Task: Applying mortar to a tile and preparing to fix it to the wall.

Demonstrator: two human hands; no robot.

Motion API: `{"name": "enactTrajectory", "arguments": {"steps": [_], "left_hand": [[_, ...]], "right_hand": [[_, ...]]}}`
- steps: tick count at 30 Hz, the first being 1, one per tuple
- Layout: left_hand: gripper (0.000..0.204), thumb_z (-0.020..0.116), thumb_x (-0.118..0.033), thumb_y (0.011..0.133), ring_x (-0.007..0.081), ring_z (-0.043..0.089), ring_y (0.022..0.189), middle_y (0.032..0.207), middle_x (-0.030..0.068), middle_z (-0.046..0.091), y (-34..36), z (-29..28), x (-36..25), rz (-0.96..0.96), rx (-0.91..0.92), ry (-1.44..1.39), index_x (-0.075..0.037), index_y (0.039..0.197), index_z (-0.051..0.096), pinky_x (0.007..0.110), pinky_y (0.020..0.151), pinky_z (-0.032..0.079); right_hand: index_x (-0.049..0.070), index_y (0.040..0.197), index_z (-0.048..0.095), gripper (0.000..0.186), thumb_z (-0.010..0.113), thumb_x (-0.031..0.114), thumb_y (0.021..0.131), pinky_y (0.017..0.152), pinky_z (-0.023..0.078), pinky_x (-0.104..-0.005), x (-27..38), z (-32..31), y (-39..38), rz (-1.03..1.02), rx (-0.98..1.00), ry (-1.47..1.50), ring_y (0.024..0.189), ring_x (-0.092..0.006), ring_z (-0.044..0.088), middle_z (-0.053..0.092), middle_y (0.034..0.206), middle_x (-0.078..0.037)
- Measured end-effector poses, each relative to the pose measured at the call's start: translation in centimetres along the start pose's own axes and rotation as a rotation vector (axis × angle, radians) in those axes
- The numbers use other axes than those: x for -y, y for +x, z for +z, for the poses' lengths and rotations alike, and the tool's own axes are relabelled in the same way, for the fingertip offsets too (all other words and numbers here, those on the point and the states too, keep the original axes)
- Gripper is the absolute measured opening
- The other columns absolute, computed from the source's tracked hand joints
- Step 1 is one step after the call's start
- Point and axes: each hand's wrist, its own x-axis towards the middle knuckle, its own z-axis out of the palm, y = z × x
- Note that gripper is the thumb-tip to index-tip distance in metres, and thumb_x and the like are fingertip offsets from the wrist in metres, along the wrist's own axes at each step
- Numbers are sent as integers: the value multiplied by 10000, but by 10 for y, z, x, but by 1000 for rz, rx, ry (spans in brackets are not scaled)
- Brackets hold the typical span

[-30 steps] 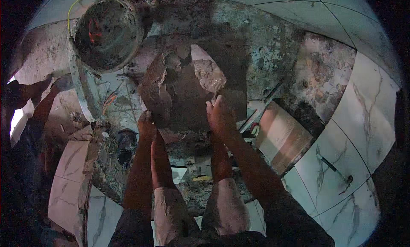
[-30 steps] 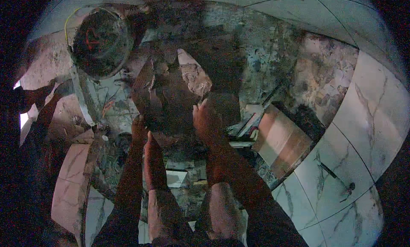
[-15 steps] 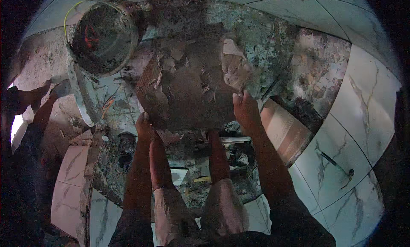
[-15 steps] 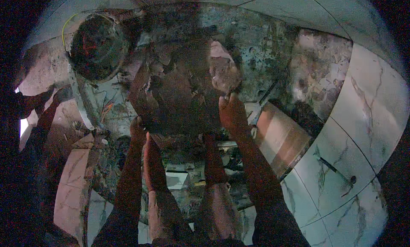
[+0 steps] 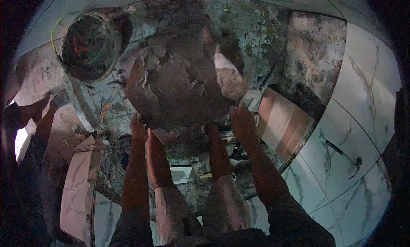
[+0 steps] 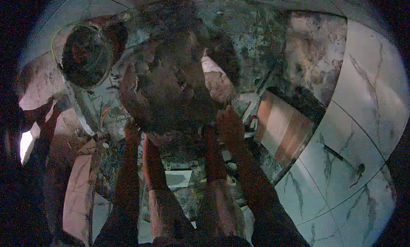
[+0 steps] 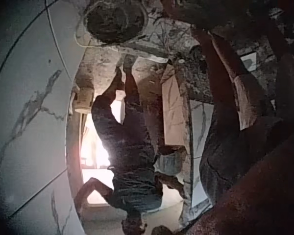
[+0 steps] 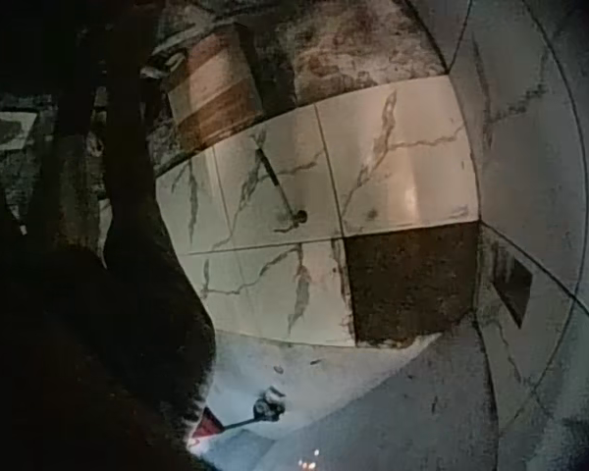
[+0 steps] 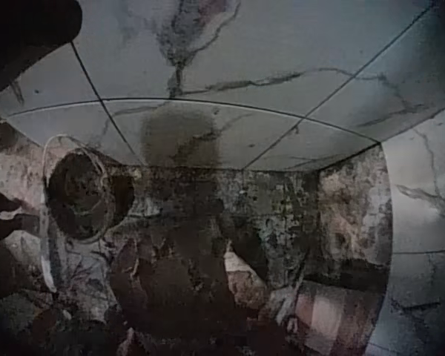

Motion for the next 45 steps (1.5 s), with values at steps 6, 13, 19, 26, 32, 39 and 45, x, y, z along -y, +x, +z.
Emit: {"name": "enactTrajectory", "arguments": {"steps": [6,13,19,26,32,39,45], "left_hand": [[267,426,-286,842,187,441,796,920,52,462,6,-21,4,-7,7,-46,-58,975,465,356,670,379],[479,494,-348,813,288,421,973,1067,146,435,11,-31,12,-28,-33,75,-18,1136,367,443,788,365],[520,514,-309,806,296,407,1016,1124,149,407,6,-26,6,-93,-1,-200,-35,1193,299,456,809,363],[413,415,-210,849,286,409,1017,1175,133,367,5,-28,0,-148,-35,-42,-45,1203,278,430,807,379],[413,415,-267,842,275,397,1020,1141,114,390,15,-37,15,-147,62,-219,-48,1180,322,421,813,370],[424,446,-308,824,272,405,1005,1125,99,401,12,-33,8,55,202,240,-63,1159,359,404,821,359],[364,431,-327,839,238,424,975,1078,76,435,12,-16,11,-138,85,-91,-105,1124,385,390,809,351]], "right_hand": [[52,992,488,254,502,148,757,614,459,-406,14,13,-16,178,22,162,762,-323,541,507,928,-216],[73,1062,461,319,506,127,751,586,444,-422,17,31,-62,128,-184,177,737,-318,528,510,889,-207],[15,975,516,313,596,81,680,682,447,-399,31,50,-34,252,315,604,790,-274,530,518,903,-153],[64,1016,521,283,550,167,753,687,421,-424,58,28,-25,173,64,934,777,-296,524,522,898,-171],[52,1016,520,314,487,272,795,699,416,-444,27,56,-80,599,178,1337,793,-317,518,499,955,-171],[25,1013,501,311,510,224,774,648,431,-414,37,109,-113,-123,17,502,754,-284,514,500,882,-162],[32,956,502,295,486,279,794,630,422,-402,29,118,-114,33,32,528,739,-258,510,486,779,-106]]}}
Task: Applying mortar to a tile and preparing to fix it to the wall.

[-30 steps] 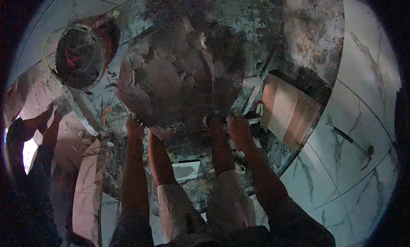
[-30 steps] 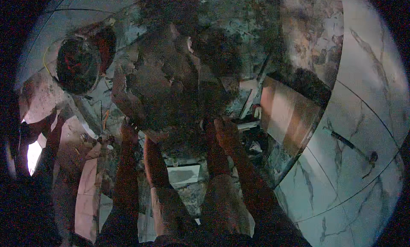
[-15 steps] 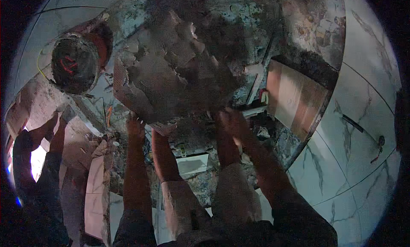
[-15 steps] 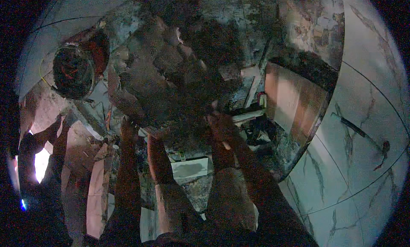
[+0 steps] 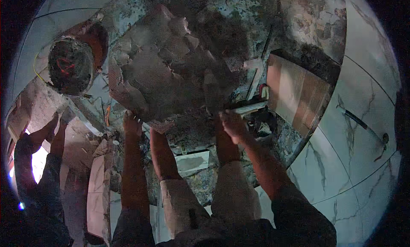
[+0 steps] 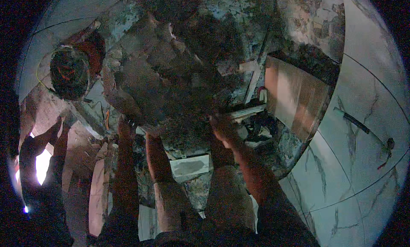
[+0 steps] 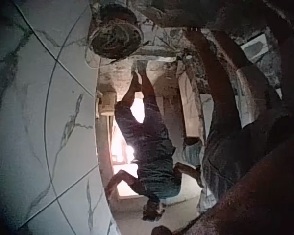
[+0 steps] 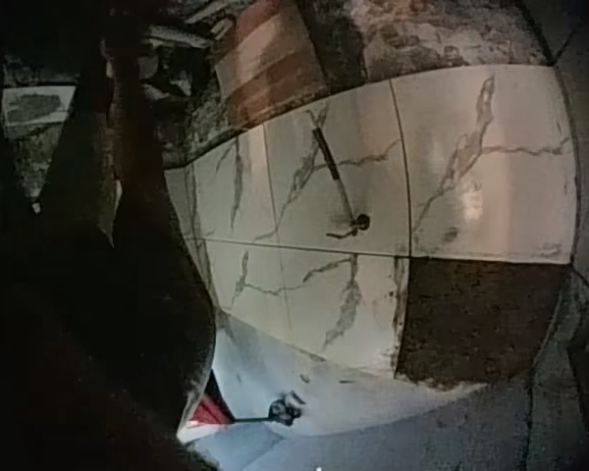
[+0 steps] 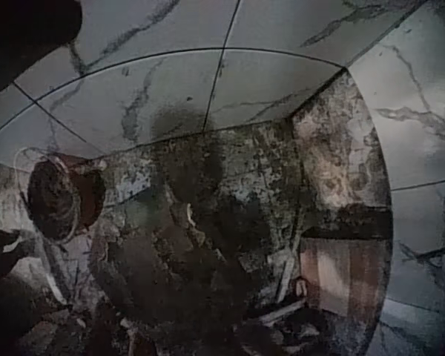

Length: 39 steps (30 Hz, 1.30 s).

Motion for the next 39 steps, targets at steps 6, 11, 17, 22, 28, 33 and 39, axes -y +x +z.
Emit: {"name": "enactTrajectory", "arguments": {"steps": [6,11,17,22,28,33,39], "left_hand": [[314,404,-303,851,240,429,964,1023,94,442,-11,9,-10,21,-92,31,-80,1072,392,396,788,365],[351,376,-313,851,261,406,971,1055,110,414,-14,2,-8,77,-68,70,-74,1109,359,410,832,341],[430,388,-325,837,266,397,971,1112,122,381,-13,11,-5,74,-101,121,-46,1160,328,416,864,325],[419,405,-322,836,245,436,899,1058,111,434,-17,20,-14,-1,-125,-34,-41,1143,355,398,814,367],[334,427,-281,839,231,481,811,965,91,497,-15,9,-11,32,-109,-82,-54,1083,414,389,729,404],[263,455,-240,836,198,479,787,913,70,509,-12,-2,-12,53,1,-19,-62,1030,455,349,684,405],[290,427,-286,851,190,479,820,902,51,498,-16,4,-17,-6,-5,59,-75,1049,443,336,684,416]], "right_hand": [[78,1211,347,458,480,101,773,876,346,-409,88,-41,40,195,-106,75,1021,-344,423,409,1155,-169],[112,1232,295,490,455,35,775,925,305,-416,97,-61,68,746,-312,1563,1069,-295,403,369,1201,-134],[97,1182,363,391,459,141,805,727,370,-349,95,-4,45,768,-274,1808,877,-195,469,439,1072,-118],[74,1140,434,366,472,259,828,540,419,-284,108,40,36,645,-14,1950,700,-121,519,500,951,-109],[106,1086,443,449,604,315,723,768,443,-435,114,-8,80,631,224,818,1051,-296,389,376,1159,-133],[53,1125,404,443,541,281,771,785,426,-387,147,-38,106,531,387,691,1024,-269,416,407,1108,-157],[-10,1172,359,438,466,239,829,805,406,-330,189,-40,124,450,561,532,991,-236,447,445,1047,-185]]}}
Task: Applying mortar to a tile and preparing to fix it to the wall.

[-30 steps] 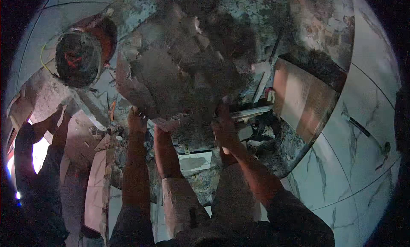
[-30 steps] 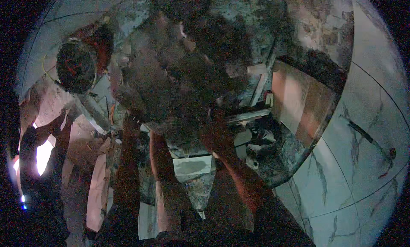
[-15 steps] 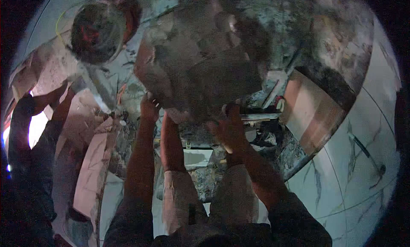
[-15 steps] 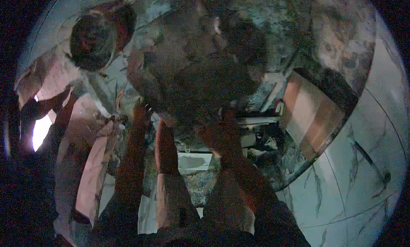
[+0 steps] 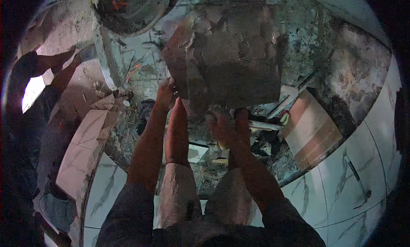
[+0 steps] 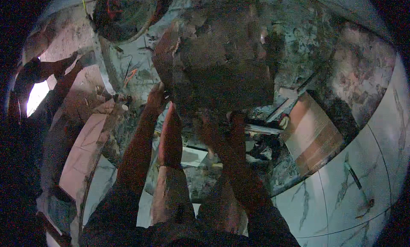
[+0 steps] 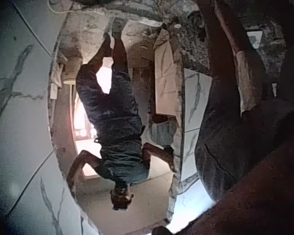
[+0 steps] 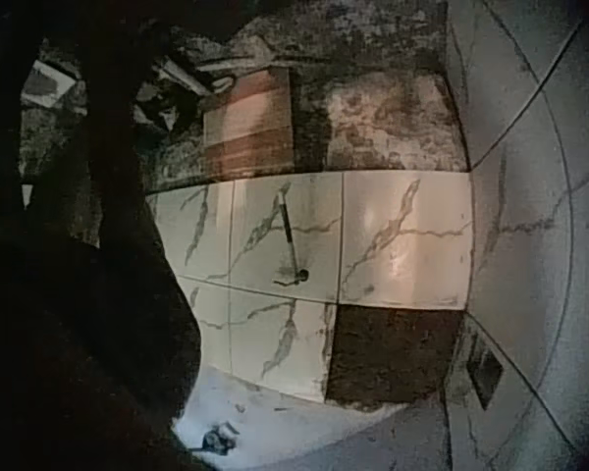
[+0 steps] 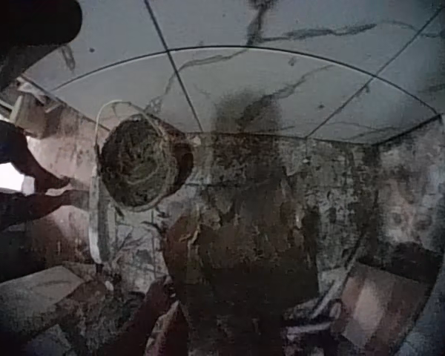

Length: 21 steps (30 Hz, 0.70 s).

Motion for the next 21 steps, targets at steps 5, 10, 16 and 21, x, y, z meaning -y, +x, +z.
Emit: {"name": "enactTrajectory", "arguments": {"steps": [5,10,16,21], "left_hand": [[315,461,-311,836,184,475,789,827,49,504,14,1,5,52,76,14,-66,1034,449,336,688,409],[193,402,-219,847,121,460,668,738,-2,475,16,-3,9,187,17,321,-67,881,516,264,567,388],[347,497,-255,809,232,507,853,989,119,516,33,-22,26,309,263,335,-29,1069,460,335,721,425],[327,475,-257,828,207,498,871,974,98,514,20,-38,3,224,150,293,-17,1051,465,343,744,418]], "right_hand": [[8,1121,396,375,459,192,800,769,414,-435,-49,72,35,-518,-557,-473,903,-323,487,472,1035,-189],[-7,1000,464,408,448,361,823,740,408,-325,-60,67,17,-605,-99,-837,919,-231,467,443,1019,-162],[-53,1097,411,545,418,413,814,817,378,-385,-42,-7,-5,-254,-417,-518,911,-338,478,461,991,-214],[-57,1122,411,560,410,413,818,774,401,-385,24,-44,24,61,-299,-136,829,-312,522,532,873,-193]]}}
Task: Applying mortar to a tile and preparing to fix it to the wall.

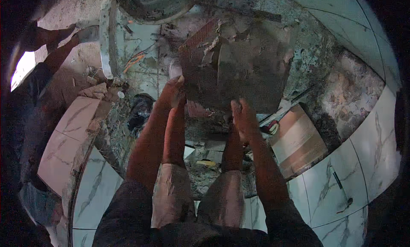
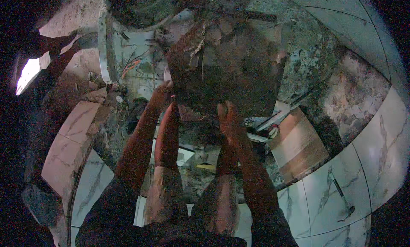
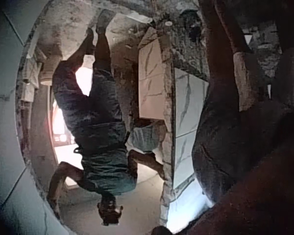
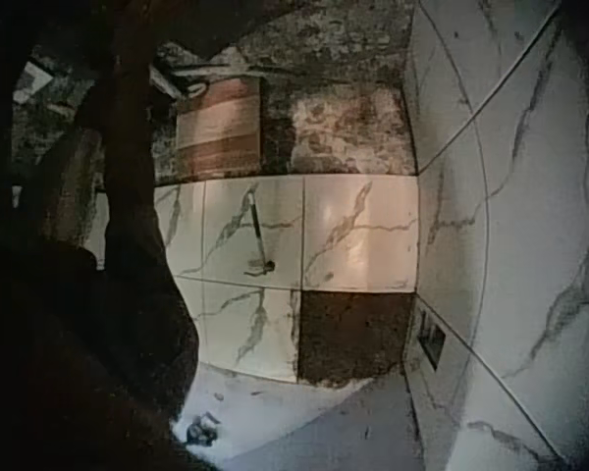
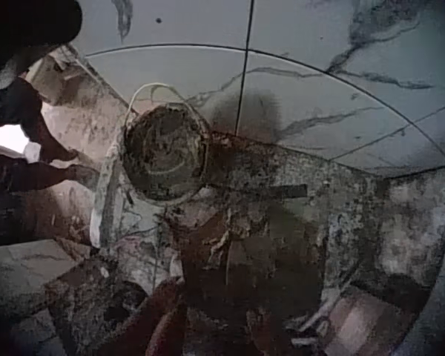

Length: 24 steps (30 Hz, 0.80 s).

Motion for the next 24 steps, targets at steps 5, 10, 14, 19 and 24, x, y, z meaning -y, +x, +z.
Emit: {"name": "enactTrajectory", "arguments": {"steps": [5,10,14,19,24], "left_hand": [[337,448,-275,844,182,482,884,947,83,510,9,-17,28,269,130,394,-22,1068,445,338,777,398],[372,433,-281,847,186,481,882,996,63,481,7,-1,15,29,73,295,-28,1117,398,329,771,403],[363,475,-251,825,214,486,879,1014,55,481,-9,4,-4,425,54,1191,-31,1107,412,333,770,407],[333,491,-252,818,211,486,849,993,50,495,15,4,24,-68,48,185,-56,1082,442,316,763,400],[391,510,-281,807,169,472,883,1016,64,497,9,-27,49,263,-6,685,-43,1107,430,309,719,403]], "right_hand": [[-61,1076,452,506,411,374,821,664,431,-375,-2,6,28,-228,317,-77,698,-299,547,560,756,-162],[22,987,531,383,450,348,803,796,402,-443,-34,0,5,-139,281,-152,880,-365,519,541,969,-191],[4,1005,509,380,455,323,805,775,405,-422,-48,-53,0,-253,136,-192,877,-339,510,518,991,-182],[29,1001,509,306,500,248,787,651,438,-324,-143,-132,39,-431,-229,-497,814,-188,517,516,951,-104],[34,782,507,253,462,281,810,472,399,-268,-97,-176,69,54,96,304,477,-123,456,476,569,-37]]}}
